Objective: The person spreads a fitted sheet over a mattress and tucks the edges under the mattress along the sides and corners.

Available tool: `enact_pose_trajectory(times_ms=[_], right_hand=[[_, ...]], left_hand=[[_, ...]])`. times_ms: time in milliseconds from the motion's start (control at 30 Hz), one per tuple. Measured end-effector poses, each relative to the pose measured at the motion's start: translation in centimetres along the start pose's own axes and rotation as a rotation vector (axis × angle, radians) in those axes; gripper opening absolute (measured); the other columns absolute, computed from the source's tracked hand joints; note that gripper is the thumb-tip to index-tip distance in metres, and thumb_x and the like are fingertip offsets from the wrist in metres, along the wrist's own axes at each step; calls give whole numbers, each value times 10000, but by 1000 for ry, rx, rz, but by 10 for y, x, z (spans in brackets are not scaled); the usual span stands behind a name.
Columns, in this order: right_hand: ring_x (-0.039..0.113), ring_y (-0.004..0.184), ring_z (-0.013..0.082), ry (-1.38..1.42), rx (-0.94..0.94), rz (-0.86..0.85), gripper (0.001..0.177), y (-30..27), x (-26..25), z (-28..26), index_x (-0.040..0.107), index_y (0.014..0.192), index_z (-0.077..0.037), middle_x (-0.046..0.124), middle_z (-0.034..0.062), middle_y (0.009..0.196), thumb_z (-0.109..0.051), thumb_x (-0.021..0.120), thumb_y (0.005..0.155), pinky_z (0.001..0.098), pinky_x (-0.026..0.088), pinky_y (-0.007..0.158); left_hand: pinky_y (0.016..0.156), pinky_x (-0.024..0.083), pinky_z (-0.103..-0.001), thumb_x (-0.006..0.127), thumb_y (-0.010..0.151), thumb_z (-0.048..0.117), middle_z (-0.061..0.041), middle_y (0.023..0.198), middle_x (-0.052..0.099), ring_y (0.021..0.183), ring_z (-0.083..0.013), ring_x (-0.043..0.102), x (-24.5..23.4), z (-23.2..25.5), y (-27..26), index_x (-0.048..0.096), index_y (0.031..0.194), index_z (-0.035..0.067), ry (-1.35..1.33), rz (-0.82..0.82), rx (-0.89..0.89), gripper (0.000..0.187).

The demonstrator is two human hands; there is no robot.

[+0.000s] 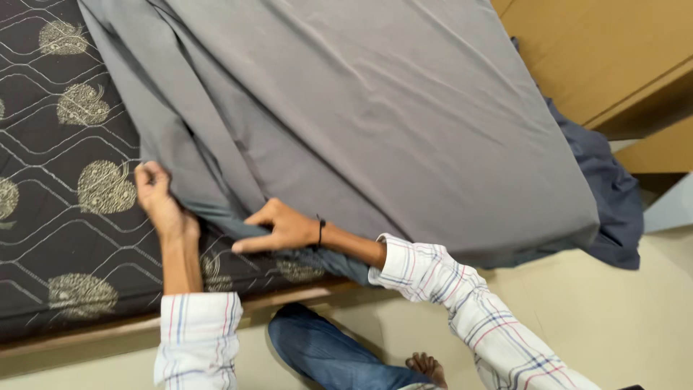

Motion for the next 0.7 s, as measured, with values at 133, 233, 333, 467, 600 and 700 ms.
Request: enact_pose_trajectory(times_ms=[133, 233, 333, 467, 600, 700], right_hand=[[566, 558, 54, -40, 83, 37, 375, 1, 3, 0, 785, 911, -24, 700, 52, 654, -398, 761, 890, 281, 438, 520], [531, 560, 73, -95, 95, 78, 402, -1, 11, 1, 757, 860, -2, 671, 68, 643, -403, 770, 900, 295, 444, 556], [530, 593, 78, -120, 192, 71, 426, -6, 15, 10, 762, 861, 0, 669, 89, 660, -424, 776, 907, 302, 454, 576], [463, 683, 162, -155, 258, 121, 462, -9, 24, 13, 721, 922, 40, 600, 169, 760, -413, 801, 957, 367, 413, 605], [694, 729, 327, -383, 124, 248, 530, 7, 32, -3, 642, 1155, -23, 717, 168, 814, -490, 737, 924, 451, 539, 679], [685, 692, 421, -671, 322, 349, 641, 37, 52, 3, 566, 1218, 3, 687, 209, 709, -513, 728, 873, 519, 519, 632]], left_hand=[[1050, 528, -359, 575, 1084, 267, -51, 1243, 673, 1133, -167, 644, 14, 3, -3, 554, 1304, 91, -56, -112, -62, 282], [1081, 513, -346, 619, 1082, 255, -38, 1255, 674, 1167, -161, 640, 15, -5, -2, 539, 1270, 89, -67, -249, -97, 263], [1128, 484, -306, 618, 1120, 151, -36, 1280, 663, 1199, -143, 614, 1, -28, 7, 548, 1311, 57, -65, -299, -58, 225], [1039, 489, -317, 606, 1098, -25, -19, 1174, 630, 1083, -145, 588, -16, -38, 5, 554, 1312, 45, -206, -345, -76, 231], [1002, 504, -282, 495, 954, -105, -13, 1180, 629, 1075, -129, 611, 0, -19, -5, 530, 1350, 48, -249, -290, -186, 426], [922, 505, -279, 492, 964, -102, -21, 1181, 625, 1031, -127, 606, -3, -21, -7, 518, 1384, 48, -263, -257, -165, 446]])
Point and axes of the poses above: each hand's wrist, its own y-axis towards the middle knuckle, its own x-axis out of the palm, z = x × y, the point moved 1 cm from there along y, towards the middle knuckle
